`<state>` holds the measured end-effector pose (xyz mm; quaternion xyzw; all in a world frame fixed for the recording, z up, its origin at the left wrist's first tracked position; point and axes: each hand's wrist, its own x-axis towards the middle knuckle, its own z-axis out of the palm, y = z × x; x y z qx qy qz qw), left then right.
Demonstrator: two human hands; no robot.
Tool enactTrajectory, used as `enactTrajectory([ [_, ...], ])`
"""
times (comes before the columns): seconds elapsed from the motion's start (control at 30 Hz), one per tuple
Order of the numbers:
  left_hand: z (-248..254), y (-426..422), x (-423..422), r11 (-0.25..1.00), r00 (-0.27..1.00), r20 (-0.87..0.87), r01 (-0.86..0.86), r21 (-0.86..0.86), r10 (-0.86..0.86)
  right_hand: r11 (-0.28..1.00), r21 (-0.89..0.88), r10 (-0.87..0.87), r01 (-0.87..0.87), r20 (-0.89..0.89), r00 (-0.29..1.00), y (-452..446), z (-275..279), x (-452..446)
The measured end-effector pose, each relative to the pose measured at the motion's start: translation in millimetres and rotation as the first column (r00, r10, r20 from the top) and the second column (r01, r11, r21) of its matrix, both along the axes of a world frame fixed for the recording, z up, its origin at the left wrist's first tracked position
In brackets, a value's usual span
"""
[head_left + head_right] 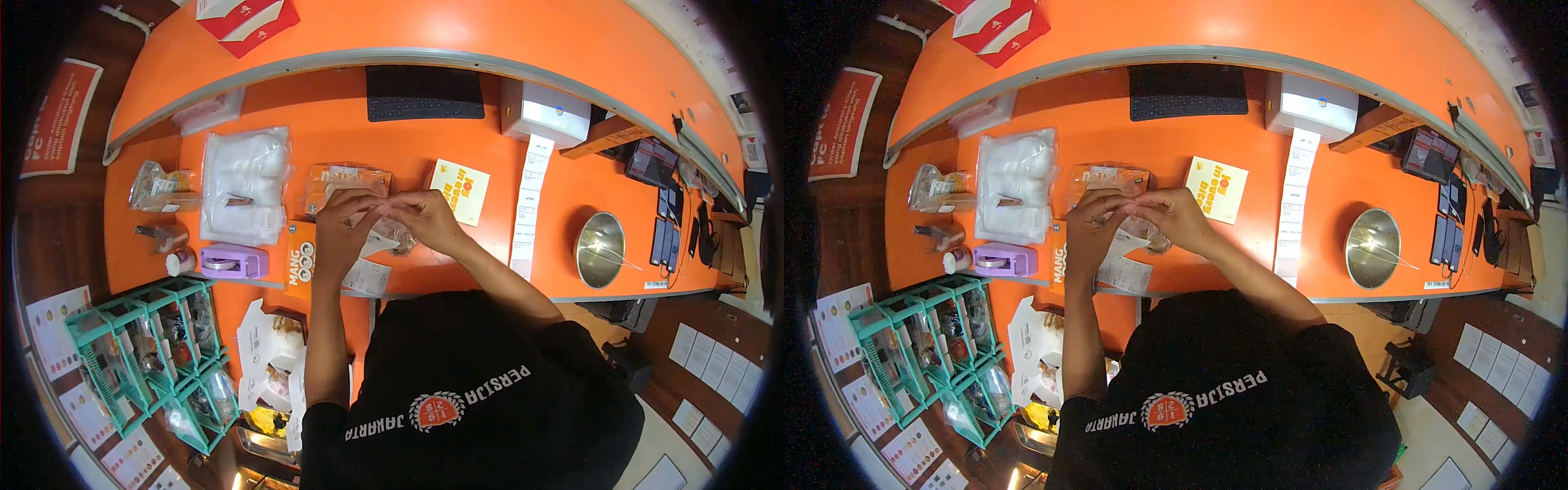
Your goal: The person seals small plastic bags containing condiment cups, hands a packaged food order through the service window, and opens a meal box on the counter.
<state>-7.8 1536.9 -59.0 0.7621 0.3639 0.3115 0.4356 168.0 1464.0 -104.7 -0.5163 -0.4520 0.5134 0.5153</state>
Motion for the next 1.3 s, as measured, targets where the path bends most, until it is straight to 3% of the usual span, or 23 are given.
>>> enactTrajectory([
  [0.1,2,-3,0,0.996,0.997,-0.045,0.053,-0.066,-0.056,1.0,0.022,0.005,-0.006,0.059,0.998,-2,2,3],
  [0.23,-5,-16,13,0.985,0.987,-0.157,0.051,0.168,-0.024,0.999,-0.012,0.035,-0.034,0.162,0.986,0,3,6],
  [0.3,-11,-17,16,0.964,0.98,-0.198,0.047,0.263,0.006,0.995,0.088,-0.059,0.047,0.148,0.987,0,3,3],
  [0.33,-19,-17,16,0.975,0.998,-0.061,-0.013,0.222,0.027,0.995,0.088,-0.062,0.049,0.148,0.987,0,6,1],
  [0.37,-26,-17,16,0.983,0.996,0.077,-0.065,0.171,0.053,0.992,0.036,-0.121,0.121,0.017,0.992,-1,9,0],
  [0.4,-28,-17,14,0.984,0.996,0.078,-0.062,0.17,0.049,0.983,-0.024,-0.186,0.184,-0.112,0.976,-2,13,0],
  [0.47,-32,-17,6,0.987,0.995,-0.005,-0.102,-0.121,0.102,0.979,-0.041,-0.202,0.198,-0.12,0.972,-6,4,2],
  [0.67,-32,-15,7,0.974,0.986,0.121,-0.086,-0.21,0.113,0.952,-0.127,-0.293,0.277,-0.14,0.946,-11,-7,4],
  [0.8,-18,-13,11,0.991,0.998,0.046,-0.036,-0.126,0.042,0.959,-0.11,-0.279,0.259,-0.232,0.932,-15,-10,1],
  [0.9,-9,-15,17,0.965,0.983,0.149,-0.063,-0.254,0.104,0.936,-0.08,-0.35,0.342,-0.266,0.898,-17,-13,-4],
  [1.03,1,-10,16,0.966,0.997,0.078,-0.006,-0.259,0.027,0.906,-0.055,-0.421,0.421,-0.234,0.876,-23,-14,-12],
  [1.1,3,-9,15,0.97,0.999,0.043,0.007,-0.243,0.003,0.884,0.088,-0.457,0.46,-0.048,0.888,-27,-13,-13],
  [1.2,4,-7,15,0.99,0.997,-0.055,0.046,-0.135,-0.053,0.859,0.18,-0.484,0.48,-0.022,0.875,-30,-15,-17],
  [1.3,7,-7,15,0.986,0.997,-0.053,0.049,-0.158,-0.058,0.888,0.158,-0.444,0.432,0.045,0.895,-32,-10,-15],
])
